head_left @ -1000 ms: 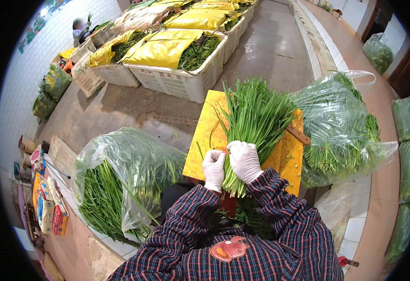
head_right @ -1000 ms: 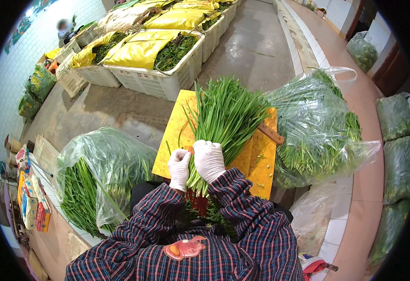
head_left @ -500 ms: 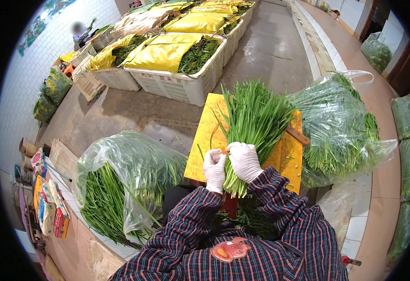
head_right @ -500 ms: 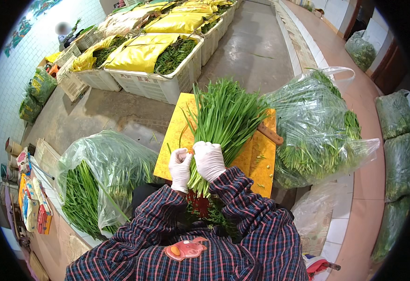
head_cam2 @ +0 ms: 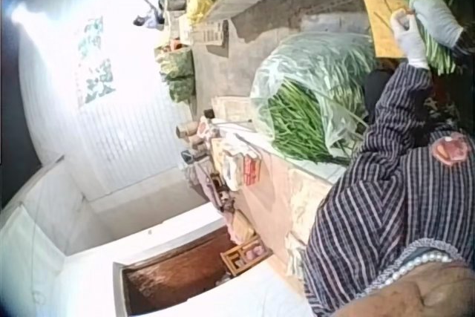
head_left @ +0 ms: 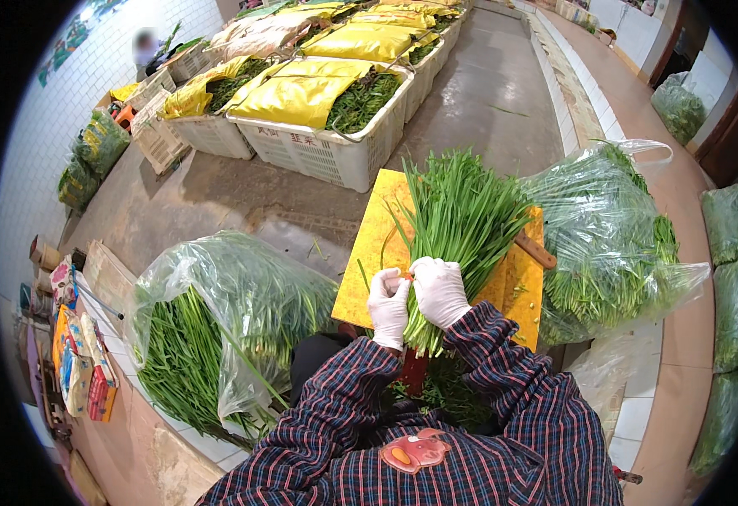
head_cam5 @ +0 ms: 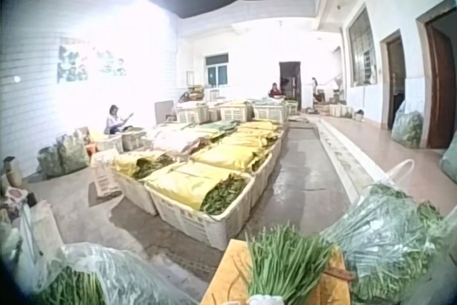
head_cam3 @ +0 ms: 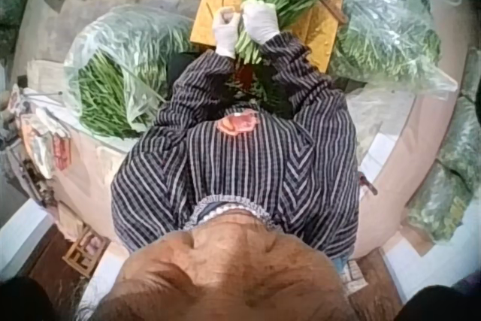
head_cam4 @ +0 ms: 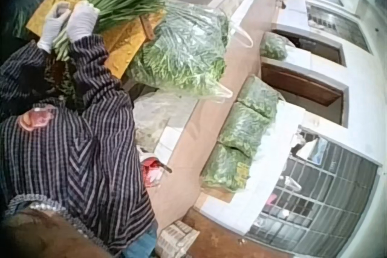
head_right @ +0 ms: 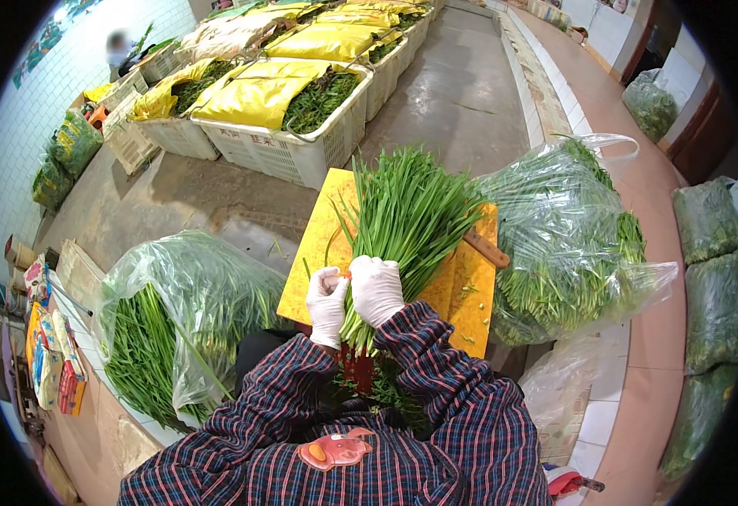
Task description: The person trims green onions by hand, aligning them on a yellow cutting board and cutting the ends with a knife. Bundles are gathered, trimmed, and placed into a plastic bag.
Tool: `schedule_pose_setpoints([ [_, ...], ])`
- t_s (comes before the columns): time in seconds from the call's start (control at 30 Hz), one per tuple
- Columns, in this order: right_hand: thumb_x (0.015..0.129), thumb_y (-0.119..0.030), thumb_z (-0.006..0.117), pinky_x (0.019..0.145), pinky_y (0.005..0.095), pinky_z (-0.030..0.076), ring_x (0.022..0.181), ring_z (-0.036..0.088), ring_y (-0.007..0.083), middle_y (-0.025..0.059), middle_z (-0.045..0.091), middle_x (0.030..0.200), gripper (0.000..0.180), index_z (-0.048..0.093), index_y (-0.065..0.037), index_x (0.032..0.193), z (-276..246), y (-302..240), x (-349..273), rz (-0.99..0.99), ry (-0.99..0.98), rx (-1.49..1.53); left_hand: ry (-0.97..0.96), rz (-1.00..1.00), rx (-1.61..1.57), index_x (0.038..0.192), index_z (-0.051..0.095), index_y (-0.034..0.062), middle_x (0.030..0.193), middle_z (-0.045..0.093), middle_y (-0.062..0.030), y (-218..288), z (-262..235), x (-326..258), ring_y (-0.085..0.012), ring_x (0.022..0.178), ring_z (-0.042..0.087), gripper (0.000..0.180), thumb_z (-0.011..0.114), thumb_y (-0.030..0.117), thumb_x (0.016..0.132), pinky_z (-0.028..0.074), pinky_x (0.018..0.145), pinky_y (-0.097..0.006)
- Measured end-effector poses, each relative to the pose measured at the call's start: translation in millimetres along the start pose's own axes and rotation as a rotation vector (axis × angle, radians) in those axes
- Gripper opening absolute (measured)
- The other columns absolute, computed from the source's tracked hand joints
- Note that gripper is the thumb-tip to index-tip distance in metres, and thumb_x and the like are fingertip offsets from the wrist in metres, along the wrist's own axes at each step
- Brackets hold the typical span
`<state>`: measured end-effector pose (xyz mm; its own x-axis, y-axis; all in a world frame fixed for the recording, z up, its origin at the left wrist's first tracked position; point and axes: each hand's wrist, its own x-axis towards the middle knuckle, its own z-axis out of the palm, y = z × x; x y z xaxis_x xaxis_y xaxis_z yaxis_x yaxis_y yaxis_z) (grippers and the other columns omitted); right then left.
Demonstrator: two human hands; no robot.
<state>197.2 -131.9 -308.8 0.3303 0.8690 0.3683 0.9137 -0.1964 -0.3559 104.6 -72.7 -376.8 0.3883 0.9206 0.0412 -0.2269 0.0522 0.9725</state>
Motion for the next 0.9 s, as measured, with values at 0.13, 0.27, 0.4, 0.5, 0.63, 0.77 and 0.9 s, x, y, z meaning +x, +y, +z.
schedule_pose_setpoints([
  [0.13, 0.076, -0.014, 0.058, 0.072, 0.041, 0.041, 0.08, 0.058, 0.0287, 0.0105, 0.059, 0.081, 0.012, 0.057, -0.006, 0.085, 4, -1, 2, 0.026, -0.04, -0.045, 0.002, 0.022, 0.051, 0.104, 0.056, 0.0038, 0.079, 0.06, -0.0008, 6, 1, -2, -0.0076, 0.07, 0.057, 0.026, 0.065, -0.001, 0.08, 0.047, 0.067, -0.022],
  [0.27, 0.076, -0.014, 0.059, 0.072, 0.0408, 0.041, 0.081, 0.058, 0.0284, 0.0102, 0.059, 0.081, 0.012, 0.058, -0.006, 0.085, 6, -2, 4, 0.022, -0.063, -0.042, -0.001, 0.049, 0.103, 0.104, 0.056, 0.0036, 0.079, 0.062, -0.0016, 8, 0, -1, -0.0079, 0.07, 0.057, 0.025, 0.065, 0.001, 0.081, 0.047, 0.067, -0.023],
  [0.4, 0.075, -0.014, 0.06, 0.072, 0.0405, 0.041, 0.082, 0.058, 0.0282, 0.0096, 0.059, 0.082, 0.012, 0.059, -0.007, 0.084, 6, -1, 8, 0.026, -0.099, -0.033, -0.033, 0.003, 0.097, 0.11, 0.055, 0.0023, 0.081, 0.064, -0.0037, 7, -3, 0, -0.0085, 0.073, 0.058, 0.029, 0.064, 0.002, 0.082, 0.048, 0.068, -0.024],
  [0.5, 0.075, -0.014, 0.06, 0.071, 0.0412, 0.042, 0.079, 0.059, 0.0294, 0.0103, 0.059, 0.079, 0.01, 0.059, -0.007, 0.081, 8, 0, 9, 0.005, -0.072, -0.055, -0.08, -0.033, 0.075, 0.118, 0.054, 0.0015, 0.085, 0.066, -0.0055, 16, -6, 0, -0.0087, 0.076, 0.059, 0.034, 0.061, 0.002, 0.085, 0.048, 0.07, -0.024],
  [0.63, 0.076, -0.015, 0.059, 0.07, 0.0425, 0.042, 0.076, 0.058, 0.0311, 0.0116, 0.058, 0.076, 0.009, 0.057, -0.006, 0.078, 11, 2, 7, -0.001, -0.033, -0.033, -0.195, -0.1, 0.007, 0.12, 0.054, 0.0018, 0.087, 0.066, -0.0052, 14, -16, 6, -0.0078, 0.078, 0.058, 0.033, 0.057, 0.001, 0.087, 0.047, 0.073, -0.022],
  [0.77, 0.077, -0.016, 0.058, 0.071, 0.0419, 0.041, 0.077, 0.058, 0.0311, 0.0118, 0.058, 0.077, 0.011, 0.056, -0.005, 0.08, 12, -1, 9, -0.012, -0.027, -0.047, -0.311, 0.029, 0.178, 0.105, 0.063, 0.0044, 0.082, 0.065, -0.0045, 19, -19, 16, -0.0124, 0.075, 0.06, 0.019, 0.058, 0.004, 0.086, 0.048, 0.071, -0.026],
  [0.9, 0.076, -0.013, 0.058, 0.071, 0.0423, 0.04, 0.078, 0.056, 0.0318, 0.0121, 0.056, 0.078, 0.009, 0.055, -0.005, 0.079, 11, 1, 7, 0.028, -0.051, -0.032, -0.399, 0.539, 0.848, 0.076, 0.059, 0.0071, 0.073, 0.059, -0.0133, 42, -20, 27, -0.0335, 0.071, 0.059, 0.015, 0.056, 0.019, 0.085, 0.049, 0.066, -0.041],
])
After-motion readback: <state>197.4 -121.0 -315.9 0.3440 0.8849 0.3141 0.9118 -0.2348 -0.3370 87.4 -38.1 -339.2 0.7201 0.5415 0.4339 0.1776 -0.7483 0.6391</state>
